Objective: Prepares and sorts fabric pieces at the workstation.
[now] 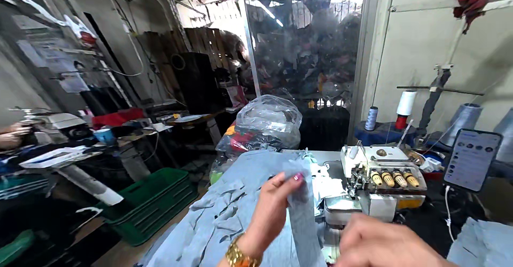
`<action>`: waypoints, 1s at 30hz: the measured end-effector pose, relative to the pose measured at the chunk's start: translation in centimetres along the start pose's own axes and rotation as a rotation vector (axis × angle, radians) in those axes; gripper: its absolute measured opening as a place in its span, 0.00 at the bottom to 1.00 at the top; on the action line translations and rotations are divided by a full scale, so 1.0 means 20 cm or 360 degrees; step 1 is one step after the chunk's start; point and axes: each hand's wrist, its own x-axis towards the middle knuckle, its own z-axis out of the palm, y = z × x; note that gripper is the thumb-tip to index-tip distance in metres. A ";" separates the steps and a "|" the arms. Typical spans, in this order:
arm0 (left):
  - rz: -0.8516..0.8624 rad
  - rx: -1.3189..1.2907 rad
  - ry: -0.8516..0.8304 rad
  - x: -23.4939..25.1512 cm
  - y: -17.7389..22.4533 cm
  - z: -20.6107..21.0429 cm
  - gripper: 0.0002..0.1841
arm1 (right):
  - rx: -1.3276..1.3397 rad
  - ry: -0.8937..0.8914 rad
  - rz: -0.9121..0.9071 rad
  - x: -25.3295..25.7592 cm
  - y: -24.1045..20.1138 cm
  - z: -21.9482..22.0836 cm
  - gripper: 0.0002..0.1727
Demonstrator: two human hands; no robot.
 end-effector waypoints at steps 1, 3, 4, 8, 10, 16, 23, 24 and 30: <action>0.0095 -0.0029 -0.0060 -0.03 -0.01 0.04 0.07 | -0.0050 0.0113 -0.0012 0.01 0.05 0.00 0.11; 0.0266 -0.0116 -0.0176 -0.09 -0.05 0.10 0.06 | -0.0110 0.0312 0.0028 0.02 0.13 0.01 0.11; 0.0327 -0.0154 -0.0217 -0.12 -0.06 0.13 0.06 | -0.0136 0.0383 0.0073 0.01 0.16 0.01 0.11; 0.0484 -0.0182 -0.0323 -0.17 -0.12 0.21 0.09 | -0.0255 0.0505 0.0167 -0.03 0.17 -0.02 0.12; 0.0478 -0.0248 -0.0285 -0.18 -0.15 0.25 0.09 | -0.0339 0.0479 0.0154 -0.05 0.15 -0.04 0.12; 0.0327 -0.0383 -0.0425 -0.21 -0.19 0.33 0.07 | -0.0557 0.0520 0.0269 -0.08 0.13 -0.07 0.11; 0.0274 -0.0612 -0.0755 -0.24 -0.14 0.30 0.14 | -0.0450 0.0677 0.0519 -0.11 0.15 -0.03 0.22; 0.0348 -0.0544 -0.0766 -0.24 -0.15 0.29 0.15 | -0.0450 0.0723 0.0493 -0.11 0.15 -0.02 0.21; 0.0365 -0.0392 -0.0475 -0.24 -0.17 0.32 0.17 | -0.0133 0.0593 0.0433 -0.09 0.17 -0.05 0.11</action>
